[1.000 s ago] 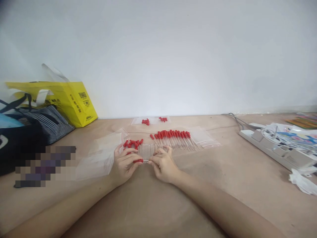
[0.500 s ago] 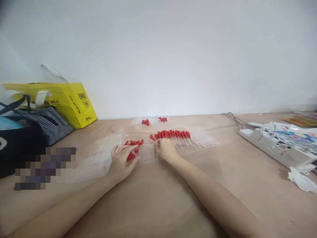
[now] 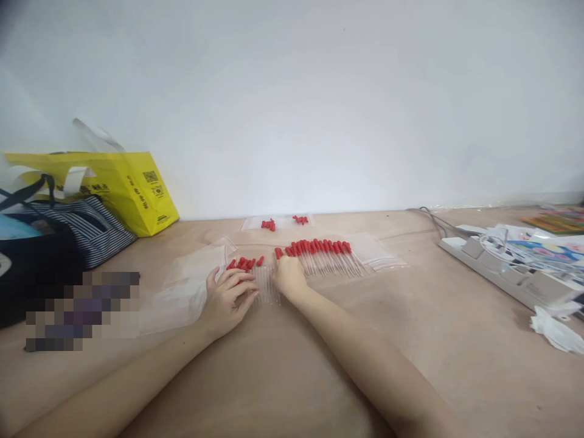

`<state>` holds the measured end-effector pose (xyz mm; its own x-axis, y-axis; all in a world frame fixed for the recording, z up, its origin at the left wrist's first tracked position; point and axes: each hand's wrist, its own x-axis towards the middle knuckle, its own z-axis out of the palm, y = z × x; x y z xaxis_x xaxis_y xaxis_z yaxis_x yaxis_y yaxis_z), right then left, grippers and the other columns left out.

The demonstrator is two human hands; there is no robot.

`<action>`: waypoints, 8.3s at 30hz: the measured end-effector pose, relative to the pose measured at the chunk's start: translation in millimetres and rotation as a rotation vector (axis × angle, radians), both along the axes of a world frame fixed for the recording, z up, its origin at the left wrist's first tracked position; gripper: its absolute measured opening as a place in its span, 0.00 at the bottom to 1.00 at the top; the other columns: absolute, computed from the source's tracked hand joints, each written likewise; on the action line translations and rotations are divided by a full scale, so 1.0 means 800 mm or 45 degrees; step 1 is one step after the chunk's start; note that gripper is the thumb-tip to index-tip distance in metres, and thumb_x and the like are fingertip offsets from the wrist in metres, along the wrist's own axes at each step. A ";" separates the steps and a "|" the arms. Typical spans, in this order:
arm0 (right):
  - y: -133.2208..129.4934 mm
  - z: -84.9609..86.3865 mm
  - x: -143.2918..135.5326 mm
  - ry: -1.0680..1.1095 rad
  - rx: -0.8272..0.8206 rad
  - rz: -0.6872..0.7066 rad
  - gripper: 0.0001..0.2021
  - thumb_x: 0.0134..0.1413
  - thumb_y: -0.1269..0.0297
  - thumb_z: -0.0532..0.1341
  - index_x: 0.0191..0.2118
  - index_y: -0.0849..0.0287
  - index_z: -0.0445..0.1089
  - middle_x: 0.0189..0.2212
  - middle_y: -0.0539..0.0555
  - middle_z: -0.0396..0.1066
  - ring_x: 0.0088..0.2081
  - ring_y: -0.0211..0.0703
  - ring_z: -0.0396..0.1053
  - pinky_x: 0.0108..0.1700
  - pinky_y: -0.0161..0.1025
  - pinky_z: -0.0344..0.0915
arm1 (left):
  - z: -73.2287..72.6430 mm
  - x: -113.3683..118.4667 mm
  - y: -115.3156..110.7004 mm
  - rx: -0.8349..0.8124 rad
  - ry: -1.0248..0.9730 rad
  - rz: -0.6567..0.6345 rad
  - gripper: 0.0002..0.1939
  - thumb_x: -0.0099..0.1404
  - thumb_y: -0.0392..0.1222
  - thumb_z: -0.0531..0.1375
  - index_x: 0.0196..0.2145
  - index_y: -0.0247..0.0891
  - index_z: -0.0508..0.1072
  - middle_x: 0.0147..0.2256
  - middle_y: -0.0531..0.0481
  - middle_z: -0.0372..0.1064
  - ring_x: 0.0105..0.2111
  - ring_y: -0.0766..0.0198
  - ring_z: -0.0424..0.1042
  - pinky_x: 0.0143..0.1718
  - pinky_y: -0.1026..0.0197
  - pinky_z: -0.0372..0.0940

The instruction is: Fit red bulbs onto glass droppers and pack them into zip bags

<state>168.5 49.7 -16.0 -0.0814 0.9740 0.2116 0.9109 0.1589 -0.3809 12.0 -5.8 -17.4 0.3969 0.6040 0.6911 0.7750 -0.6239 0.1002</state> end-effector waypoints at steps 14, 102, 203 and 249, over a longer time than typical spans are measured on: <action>0.012 0.007 0.027 -0.030 0.014 -0.092 0.10 0.51 0.68 0.53 0.37 0.66 0.66 0.33 0.64 0.70 0.38 0.48 0.69 0.35 0.37 0.60 | -0.004 -0.004 0.004 -0.031 0.049 0.037 0.04 0.56 0.40 0.57 0.27 0.44 0.72 0.35 0.50 0.72 0.40 0.55 0.65 0.49 0.37 0.43; -0.074 -0.013 0.068 -0.054 0.509 0.809 0.11 0.48 0.77 0.49 0.29 0.61 0.67 0.23 0.51 0.64 0.26 0.35 0.57 0.36 0.38 0.44 | 0.005 0.020 -0.016 0.017 0.085 -0.195 0.11 0.63 0.37 0.49 0.27 0.39 0.70 0.26 0.56 0.72 0.30 0.66 0.70 0.57 0.43 0.33; -0.070 0.029 0.038 -0.335 -0.250 0.015 0.13 0.50 0.62 0.51 0.32 0.62 0.71 0.33 0.60 0.72 0.37 0.49 0.69 0.34 0.40 0.61 | 0.027 -0.006 0.060 -0.149 0.208 0.645 0.11 0.54 0.49 0.56 0.30 0.42 0.73 0.48 0.43 0.60 0.51 0.47 0.52 0.50 0.41 0.42; -0.076 -0.026 0.074 0.128 0.342 0.682 0.14 0.56 0.73 0.49 0.46 0.58 0.64 0.35 0.56 0.66 0.38 0.40 0.62 0.43 0.38 0.52 | -0.003 0.012 -0.004 -0.014 0.035 -0.075 0.11 0.62 0.40 0.51 0.36 0.43 0.73 0.34 0.52 0.74 0.42 0.55 0.68 0.54 0.38 0.40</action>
